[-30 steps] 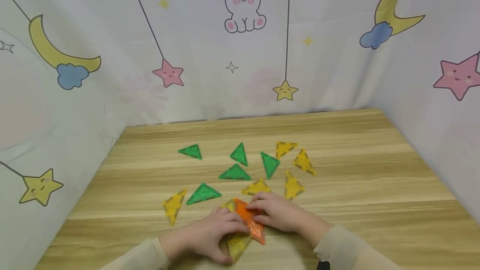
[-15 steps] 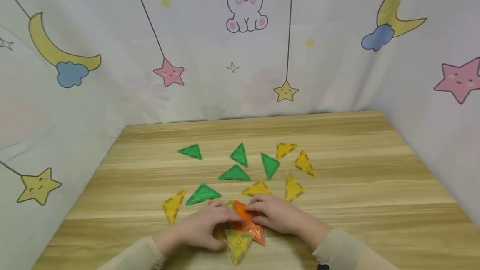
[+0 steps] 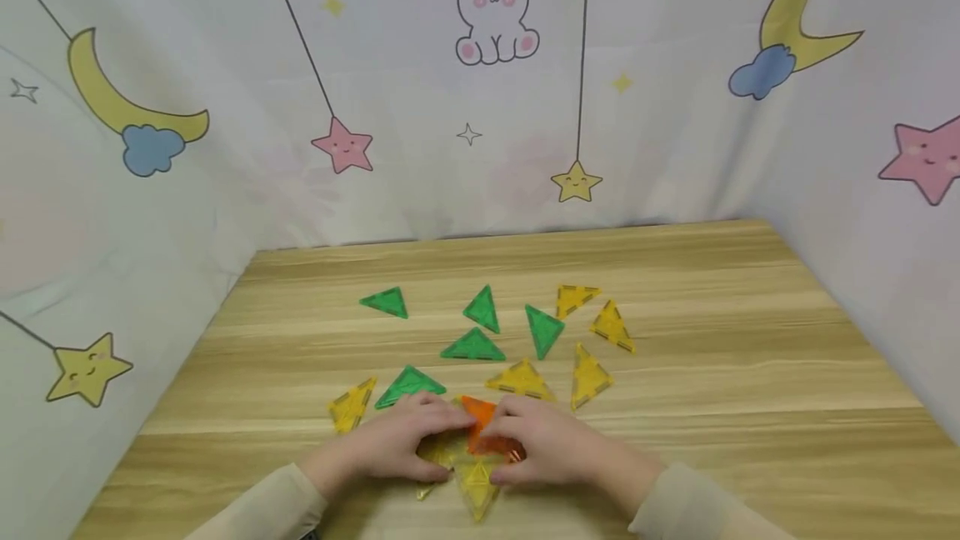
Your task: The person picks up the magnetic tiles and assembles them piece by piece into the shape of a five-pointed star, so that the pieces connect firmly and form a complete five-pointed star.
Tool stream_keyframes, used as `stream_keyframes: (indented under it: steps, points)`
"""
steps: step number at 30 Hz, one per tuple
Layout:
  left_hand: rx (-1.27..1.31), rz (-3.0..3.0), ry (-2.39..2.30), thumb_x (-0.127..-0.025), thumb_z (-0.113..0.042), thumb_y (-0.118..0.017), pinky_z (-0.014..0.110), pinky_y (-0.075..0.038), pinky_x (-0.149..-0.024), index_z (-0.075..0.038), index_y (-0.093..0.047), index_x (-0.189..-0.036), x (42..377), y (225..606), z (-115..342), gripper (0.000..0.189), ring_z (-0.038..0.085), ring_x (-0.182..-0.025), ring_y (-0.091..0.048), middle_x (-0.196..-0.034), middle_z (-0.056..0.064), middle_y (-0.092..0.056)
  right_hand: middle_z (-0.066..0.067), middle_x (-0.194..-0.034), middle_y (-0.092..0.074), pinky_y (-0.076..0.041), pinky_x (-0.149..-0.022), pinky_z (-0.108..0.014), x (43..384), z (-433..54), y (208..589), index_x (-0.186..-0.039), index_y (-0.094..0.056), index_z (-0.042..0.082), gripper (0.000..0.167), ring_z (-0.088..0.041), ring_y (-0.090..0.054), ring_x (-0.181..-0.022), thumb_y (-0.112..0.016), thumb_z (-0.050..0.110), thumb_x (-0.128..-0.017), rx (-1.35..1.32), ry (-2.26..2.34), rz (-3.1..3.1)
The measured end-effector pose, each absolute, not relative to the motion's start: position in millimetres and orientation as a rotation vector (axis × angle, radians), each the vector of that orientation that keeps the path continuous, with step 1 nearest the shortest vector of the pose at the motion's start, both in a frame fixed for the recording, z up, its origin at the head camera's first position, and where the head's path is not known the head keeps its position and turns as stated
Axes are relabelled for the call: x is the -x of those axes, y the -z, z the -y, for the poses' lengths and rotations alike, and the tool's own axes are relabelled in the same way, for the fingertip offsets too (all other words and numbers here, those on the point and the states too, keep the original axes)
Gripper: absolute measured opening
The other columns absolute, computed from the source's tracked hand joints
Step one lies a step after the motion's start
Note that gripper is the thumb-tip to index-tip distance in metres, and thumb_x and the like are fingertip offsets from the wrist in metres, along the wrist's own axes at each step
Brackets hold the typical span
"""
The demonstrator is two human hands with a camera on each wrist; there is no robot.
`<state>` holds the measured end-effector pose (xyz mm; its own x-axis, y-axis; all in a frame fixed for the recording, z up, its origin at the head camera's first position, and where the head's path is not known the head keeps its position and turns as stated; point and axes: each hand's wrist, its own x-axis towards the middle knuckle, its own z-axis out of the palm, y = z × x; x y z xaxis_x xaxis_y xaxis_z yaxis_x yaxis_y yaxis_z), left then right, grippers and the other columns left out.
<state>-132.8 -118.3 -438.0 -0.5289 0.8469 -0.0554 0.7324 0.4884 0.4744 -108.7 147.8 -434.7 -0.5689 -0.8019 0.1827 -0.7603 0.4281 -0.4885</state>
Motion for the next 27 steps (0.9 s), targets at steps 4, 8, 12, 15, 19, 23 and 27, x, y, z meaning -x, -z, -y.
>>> stream_keyframes:
  steps: [4, 8, 12, 15, 19, 23, 27]
  points:
    - [-1.367, -2.463, -0.574, -0.085, -0.041, -0.067, 0.043, -0.033, -0.099, -0.022, -0.045, -0.141, 132, 440, 119, 0.063, 0.015, -0.121, -0.040, -0.139, -0.012, -0.045, 0.010, -0.108, -0.053, -0.042, -0.082, -0.024, 100, -140, 434, -0.118, -0.062, 0.019, 0.049, -0.005, -0.047, -0.095, -0.066, 0.052, -0.082, 1.529, 0.734, -2.578]
    - [-1.367, -2.475, -0.579, -0.085, -0.046, -0.065, 0.042, -0.033, -0.098, -0.022, -0.045, -0.141, 133, 441, 120, 0.064, 0.014, -0.121, -0.040, -0.140, -0.013, -0.044, 0.009, -0.111, -0.053, -0.042, -0.085, -0.027, 94, -138, 434, -0.121, -0.059, 0.017, 0.057, -0.007, -0.047, -0.099, -0.065, 0.056, -0.080, 1.480, 0.642, -2.620]
    - [-1.371, -2.481, -0.579, -0.084, -0.047, -0.065, 0.040, -0.033, -0.098, -0.021, -0.046, -0.140, 133, 441, 120, 0.065, 0.014, -0.120, -0.041, -0.140, -0.013, -0.044, 0.008, -0.112, -0.054, -0.041, -0.088, -0.033, 92, -136, 436, -0.120, -0.058, 0.015, 0.060, -0.009, -0.047, -0.102, -0.064, 0.058, -0.079, 1.482, 0.608, -2.677]
    - [-1.370, -2.481, -0.577, -0.084, -0.048, -0.065, 0.039, -0.033, -0.098, -0.020, -0.046, -0.140, 133, 441, 120, 0.065, 0.013, -0.120, -0.041, -0.140, -0.013, -0.044, 0.008, -0.112, -0.053, -0.042, -0.088, -0.033, 90, -135, 438, -0.119, -0.058, 0.015, 0.060, -0.009, -0.047, -0.102, -0.063, 0.060, -0.079, 1.480, 0.603, -2.689]
    - [-1.362, -2.483, -0.582, -0.084, -0.050, -0.064, 0.039, -0.033, -0.098, -0.020, -0.046, -0.140, 133, 442, 120, 0.066, 0.013, -0.120, -0.041, -0.140, -0.012, -0.044, 0.009, -0.112, -0.052, -0.041, -0.087, -0.034, 89, -132, 440, -0.119, -0.057, 0.016, 0.062, -0.008, -0.045, -0.101, -0.062, 0.062, -0.078, 1.419, 0.581, -2.696]
    - [-1.345, -2.491, -0.588, -0.083, -0.051, -0.064, 0.041, -0.033, -0.098, -0.020, -0.045, -0.141, 133, 444, 120, 0.068, 0.013, -0.120, -0.041, -0.140, -0.012, -0.044, 0.009, -0.109, -0.052, -0.040, -0.085, -0.033, 88, -127, 443, -0.117, -0.058, 0.016, 0.062, -0.009, -0.045, -0.099, -0.065, 0.060, -0.075, 1.365, 0.523, -2.725]
    - [-1.346, -2.497, -0.583, -0.083, -0.052, -0.063, 0.041, -0.033, -0.098, -0.020, -0.045, -0.141, 133, 445, 121, 0.069, 0.013, -0.120, -0.041, -0.140, -0.012, -0.044, 0.008, -0.105, -0.052, -0.041, -0.082, -0.032, 85, -122, 444, -0.113, -0.059, 0.015, 0.059, -0.010, -0.045, -0.095, -0.068, 0.054, -0.070, 1.337, 0.450, -2.770]
